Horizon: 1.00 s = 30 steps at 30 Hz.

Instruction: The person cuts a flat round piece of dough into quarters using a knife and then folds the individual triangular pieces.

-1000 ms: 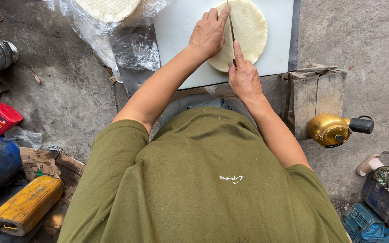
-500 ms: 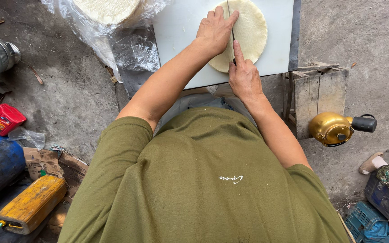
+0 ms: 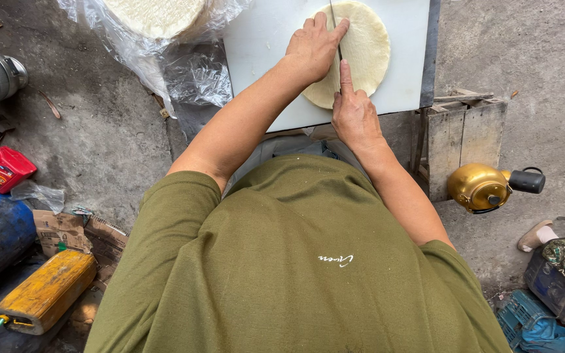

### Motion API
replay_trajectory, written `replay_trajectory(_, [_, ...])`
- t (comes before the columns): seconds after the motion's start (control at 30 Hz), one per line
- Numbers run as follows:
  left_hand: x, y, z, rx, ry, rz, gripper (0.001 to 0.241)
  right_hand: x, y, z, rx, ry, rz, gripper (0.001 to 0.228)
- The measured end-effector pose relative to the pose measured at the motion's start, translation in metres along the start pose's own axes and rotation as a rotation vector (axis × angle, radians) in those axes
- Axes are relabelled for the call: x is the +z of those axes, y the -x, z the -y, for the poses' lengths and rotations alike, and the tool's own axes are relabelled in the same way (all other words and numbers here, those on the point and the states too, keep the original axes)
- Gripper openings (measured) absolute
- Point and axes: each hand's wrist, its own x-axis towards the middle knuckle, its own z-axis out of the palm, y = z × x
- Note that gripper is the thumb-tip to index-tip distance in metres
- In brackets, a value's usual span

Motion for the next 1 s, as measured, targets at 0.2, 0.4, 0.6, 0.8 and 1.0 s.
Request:
replay_trajectory(0.2, [-0.002, -0.001, 0.001, 0.016, -0.005, -0.001, 0.075, 0.003, -0.006, -0.003, -0.001, 0.030, 0.031, 0.076])
replay_trajectory(0.4, [-0.010, 0.001, -0.001, -0.001, -0.023, 0.087, 0.079, 0.002, -0.010, -0.002, -0.001, 0.057, 0.044, 0.078])
replay_trajectory(0.6, [-0.009, -0.004, 0.001, 0.009, -0.039, 0.028, 0.078, -0.002, -0.017, 0.000, 0.016, 0.050, 0.072, 0.079])
replay_trajectory(0.8, [-0.009, -0.006, 0.004, 0.014, -0.037, 0.050, 0.077, -0.004, -0.024, -0.002, 0.019, 0.066, 0.090, 0.080])
replay_trajectory(1.0, [-0.007, -0.007, 0.004, 0.017, -0.029, 0.039, 0.076, 0.003, -0.035, -0.011, -0.020, 0.036, 0.059, 0.081])
